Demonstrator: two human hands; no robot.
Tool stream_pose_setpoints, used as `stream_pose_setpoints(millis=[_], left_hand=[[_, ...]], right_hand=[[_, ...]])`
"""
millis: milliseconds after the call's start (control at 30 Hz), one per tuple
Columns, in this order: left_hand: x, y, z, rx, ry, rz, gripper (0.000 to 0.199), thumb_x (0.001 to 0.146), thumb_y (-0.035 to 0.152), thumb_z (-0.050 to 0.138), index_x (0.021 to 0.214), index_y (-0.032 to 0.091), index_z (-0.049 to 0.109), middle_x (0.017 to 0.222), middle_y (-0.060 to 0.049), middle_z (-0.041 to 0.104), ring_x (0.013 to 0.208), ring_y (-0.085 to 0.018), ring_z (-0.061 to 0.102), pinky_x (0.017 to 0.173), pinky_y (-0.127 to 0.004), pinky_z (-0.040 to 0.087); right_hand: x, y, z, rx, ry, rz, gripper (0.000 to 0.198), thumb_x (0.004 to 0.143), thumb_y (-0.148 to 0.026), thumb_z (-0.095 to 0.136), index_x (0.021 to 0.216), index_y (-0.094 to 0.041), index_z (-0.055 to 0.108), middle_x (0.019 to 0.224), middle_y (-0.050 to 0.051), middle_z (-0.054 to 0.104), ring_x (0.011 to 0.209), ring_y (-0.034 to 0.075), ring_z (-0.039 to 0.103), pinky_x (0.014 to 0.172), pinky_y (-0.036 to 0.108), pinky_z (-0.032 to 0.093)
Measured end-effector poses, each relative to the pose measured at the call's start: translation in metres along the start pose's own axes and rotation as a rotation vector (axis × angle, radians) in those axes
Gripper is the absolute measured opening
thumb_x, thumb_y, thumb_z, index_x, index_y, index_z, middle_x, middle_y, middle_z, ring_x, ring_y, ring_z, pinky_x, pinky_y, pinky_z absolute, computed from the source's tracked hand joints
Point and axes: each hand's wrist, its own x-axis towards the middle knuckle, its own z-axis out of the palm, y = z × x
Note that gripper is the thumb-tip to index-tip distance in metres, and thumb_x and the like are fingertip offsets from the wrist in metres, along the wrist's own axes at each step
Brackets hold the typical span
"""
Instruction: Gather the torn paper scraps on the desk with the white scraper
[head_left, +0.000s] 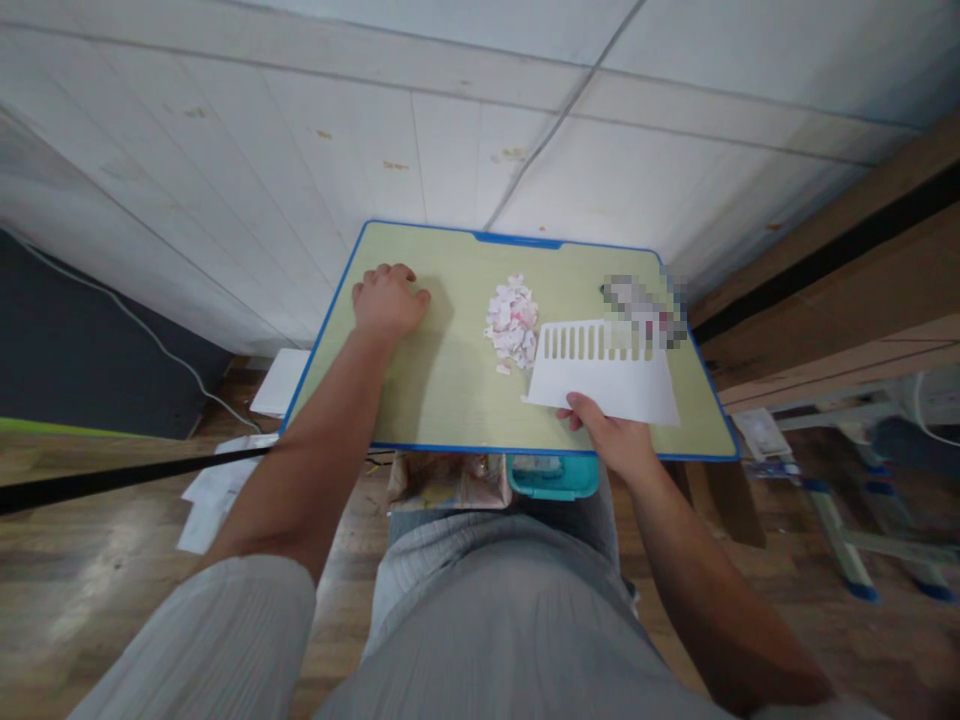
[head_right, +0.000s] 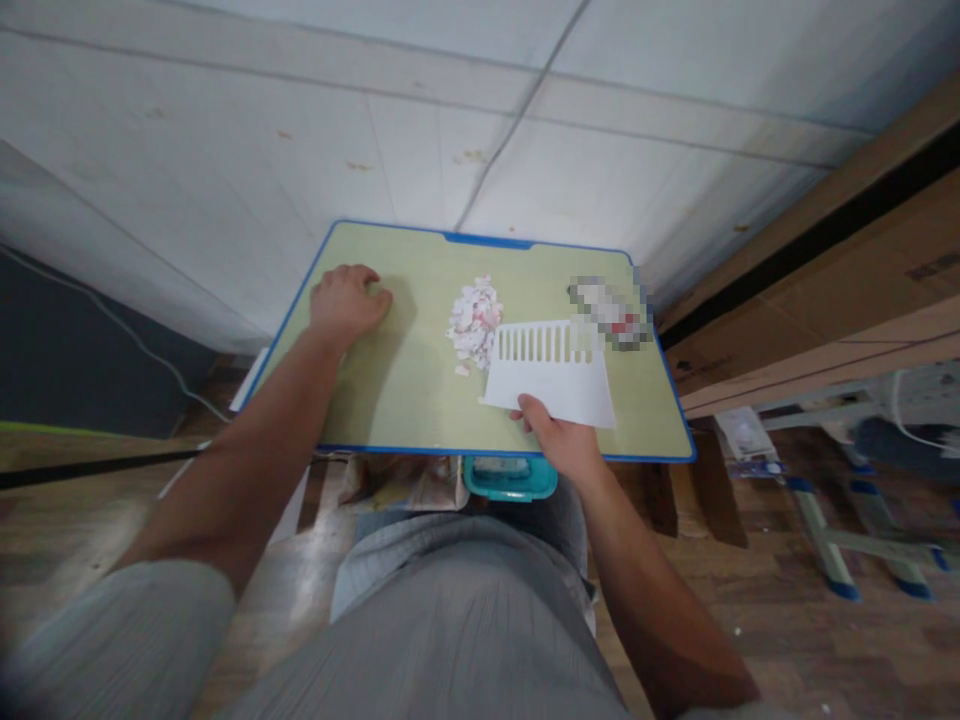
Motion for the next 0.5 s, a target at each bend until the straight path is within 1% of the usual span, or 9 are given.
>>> stream_pose_setpoints(millis=[100, 167, 267, 367, 500], left_hand=[[-0.002, -0.003, 0.005, -0.037, 0.047, 0.011, 0.053, 0.105, 0.039, 0.063, 0.155, 0.026, 0.074, 0.166, -0.019, 0.069, 0.163, -0.049, 0.053, 0.139, -0.069, 0.036], [-0.008, -0.005, 0.009, -0.041, 0.057, 0.02, 0.055, 0.107, 0.041, 0.061, 0.158, 0.026, 0.071, 0.17, -0.018, 0.068, 0.166, -0.047, 0.051, 0.141, -0.068, 0.032], [-0.014, -0.006, 0.012, -0.037, 0.061, 0.031, 0.052, 0.108, 0.042, 0.058, 0.155, 0.026, 0.073, 0.167, -0.017, 0.07, 0.164, -0.045, 0.054, 0.14, -0.065, 0.035], [-0.015, -0.005, 0.012, -0.055, 0.063, 0.039, 0.05, 0.106, 0.041, 0.059, 0.15, 0.025, 0.075, 0.163, -0.018, 0.072, 0.162, -0.045, 0.056, 0.139, -0.064, 0.037], [-0.013, -0.006, 0.012, -0.061, 0.068, 0.03, 0.053, 0.105, 0.042, 0.06, 0.151, 0.022, 0.076, 0.165, -0.019, 0.07, 0.164, -0.046, 0.054, 0.141, -0.064, 0.036]], right_hand=[[-0.005, 0.001, -0.004, 0.01, -0.011, 0.014, 0.056, 0.09, -0.073, 0.078, 0.056, -0.032, 0.064, 0.068, 0.008, 0.08, 0.069, 0.028, 0.077, 0.08, 0.043, 0.069], [-0.007, 0.002, -0.005, 0.021, -0.012, 0.015, 0.055, 0.09, -0.073, 0.078, 0.057, -0.031, 0.065, 0.067, 0.008, 0.079, 0.068, 0.028, 0.076, 0.078, 0.043, 0.069], [-0.009, 0.003, -0.003, 0.028, 0.014, 0.005, 0.051, 0.09, -0.071, 0.079, 0.061, -0.031, 0.069, 0.069, 0.007, 0.08, 0.067, 0.027, 0.075, 0.077, 0.042, 0.068], [-0.01, 0.005, -0.001, 0.012, 0.049, -0.023, 0.049, 0.093, -0.069, 0.078, 0.063, -0.031, 0.07, 0.069, 0.007, 0.08, 0.067, 0.028, 0.075, 0.077, 0.043, 0.068], [-0.01, 0.008, 0.001, -0.032, 0.084, -0.084, 0.053, 0.099, -0.068, 0.073, 0.061, -0.031, 0.068, 0.073, 0.007, 0.082, 0.071, 0.028, 0.076, 0.085, 0.045, 0.067]])
